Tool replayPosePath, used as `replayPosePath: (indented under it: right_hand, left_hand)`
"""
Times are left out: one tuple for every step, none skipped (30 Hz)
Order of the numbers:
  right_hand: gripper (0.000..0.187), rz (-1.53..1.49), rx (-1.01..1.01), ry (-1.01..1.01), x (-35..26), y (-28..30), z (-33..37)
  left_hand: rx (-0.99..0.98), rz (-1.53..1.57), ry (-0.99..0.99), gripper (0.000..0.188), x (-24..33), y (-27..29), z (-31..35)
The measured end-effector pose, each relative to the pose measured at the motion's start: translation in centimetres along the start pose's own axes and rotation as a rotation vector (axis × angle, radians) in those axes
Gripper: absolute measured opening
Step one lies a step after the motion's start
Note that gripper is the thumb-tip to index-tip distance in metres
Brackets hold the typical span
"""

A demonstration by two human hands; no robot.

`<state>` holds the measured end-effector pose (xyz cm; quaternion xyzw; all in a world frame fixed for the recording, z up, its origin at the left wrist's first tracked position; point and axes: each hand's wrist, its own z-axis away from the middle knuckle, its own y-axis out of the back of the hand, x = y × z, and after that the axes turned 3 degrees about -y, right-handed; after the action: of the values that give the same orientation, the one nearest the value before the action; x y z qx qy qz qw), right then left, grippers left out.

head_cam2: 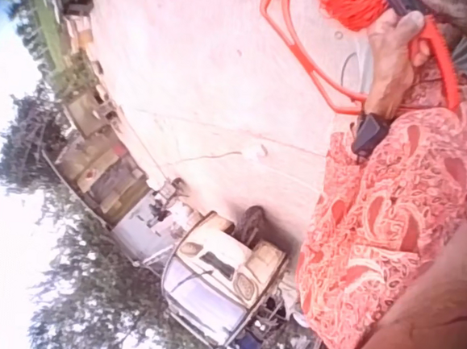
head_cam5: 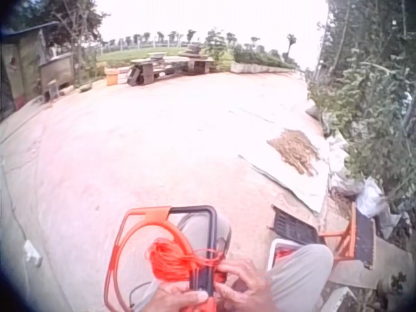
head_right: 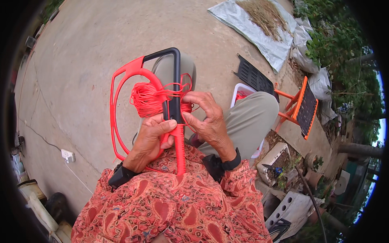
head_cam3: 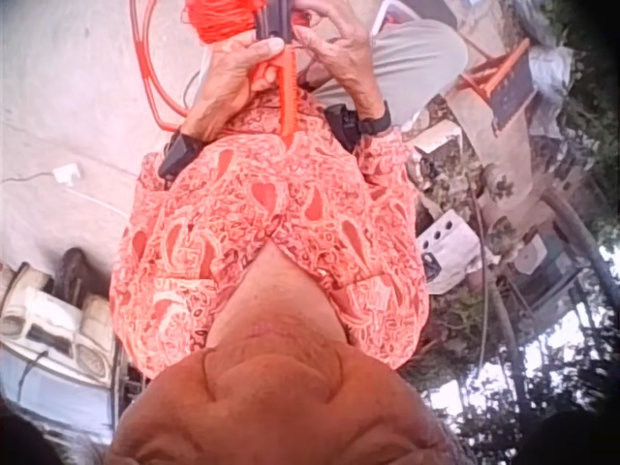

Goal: The recorder is winding a bright red rope around a black and red plastic frame while sitting outdoors.

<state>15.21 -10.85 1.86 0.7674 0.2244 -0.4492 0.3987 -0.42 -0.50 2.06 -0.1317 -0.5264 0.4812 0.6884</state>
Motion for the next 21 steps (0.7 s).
replayPosePath:
  right_hand:
    - [0.028,-0.002,0.003,0.000,0.1,-0.1,0.1]
    - [0.030,-0.015,-0.029,-0.018,0.5,-0.3,0.1]
    - [0.032,-0.029,-0.062,-0.036,0.8,-0.4,0.1]
    - [0.032,-0.029,-0.057,-0.035,0.8,-0.3,0.2]
    - [0.033,-0.068,-0.092,-0.069,0.9,-0.2,0.2]
    - [0.034,-0.108,-0.127,-0.102,1.1,-0.1,0.3]
    - [0.034,-0.110,-0.124,-0.100,1.3,0.0,0.4]
    - [0.035,-0.359,-0.011,-0.276,1.7,0.2,0.6]
    - [0.036,-0.608,0.106,-0.449,2.3,0.5,0.9]
    - [0.036,-0.790,0.247,-0.538,3.4,1.2,1.2]
    - [0.036,-0.792,0.255,-0.538,4.3,1.9,1.8]
    - [0.035,-0.797,0.440,-0.590,5.0,2.4,2.2]
    - [0.034,-0.797,0.627,-0.639,5.5,2.8,2.5]
    - [0.034,-0.799,0.632,-0.639,5.2,2.8,2.6]
    - [0.032,-0.677,0.613,-0.525,4.6,3.0,3.0]
    - [0.031,-0.553,0.592,-0.412,4.0,3.3,3.2]
    - [0.031,-0.555,0.596,-0.412,2.6,3.1,3.1]
    - [0.030,-0.479,0.389,-0.380,0.7,2.7,2.6]
    - [0.029,-0.401,0.182,-0.345,-0.4,2.1,2.2]
    - [0.031,-0.162,0.065,-0.129,-0.7,1.7,1.4]
    - [0.034,0.080,-0.049,0.083,-0.7,1.5,0.4]
  left_hand:
    - [-0.004,0.003,0.000,0.020,0.0,0.0,0.0]
    - [-0.007,-0.001,0.002,0.020,0.1,-0.1,0.0]
    - [-0.004,-0.009,-0.001,0.020,0.1,-0.3,0.0]
    - [0.000,-0.016,-0.004,0.020,0.2,-0.4,-0.1]
    - [-0.001,-0.020,-0.004,0.020,0.2,-0.3,0.0]
    - [0.007,-0.022,-0.008,0.020,0.1,-0.3,0.1]
    - [0.015,-0.025,-0.013,0.019,0.1,-0.2,0.1]
    - [0.011,-0.028,-0.008,0.019,0.1,-0.2,0.1]
    - [0.013,-0.034,-0.013,0.019,0.1,-0.2,0.0]
    - [0.014,-0.040,-0.016,0.018,0.0,-0.2,-0.1]
    - [0.011,-0.045,-0.011,0.018,0.0,-0.1,-0.1]
    - [0.014,-0.053,-0.019,0.018,-0.1,0.1,-0.2]
    - [0.016,-0.062,-0.027,0.018,-0.1,0.2,-0.2]
    - [0.015,-0.066,-0.025,0.018,-0.1,0.1,-0.2]
    - [0.021,-0.056,-0.028,0.016,0.0,-0.1,-0.2]
    - [0.026,-0.047,-0.031,0.015,0.1,-0.2,-0.2]
    - [0.025,-0.050,-0.030,0.015,0.1,-0.2,-0.1]
    - [0.038,-0.050,-0.032,0.016,0.2,-0.1,0.0]
    - [0.052,-0.049,-0.036,0.016,0.3,0.0,0.1]
    - [0.046,-0.053,-0.037,0.016,0.3,-0.1,0.1]
    - [0.043,-0.057,-0.027,0.016,0.4,-0.2,0.1]
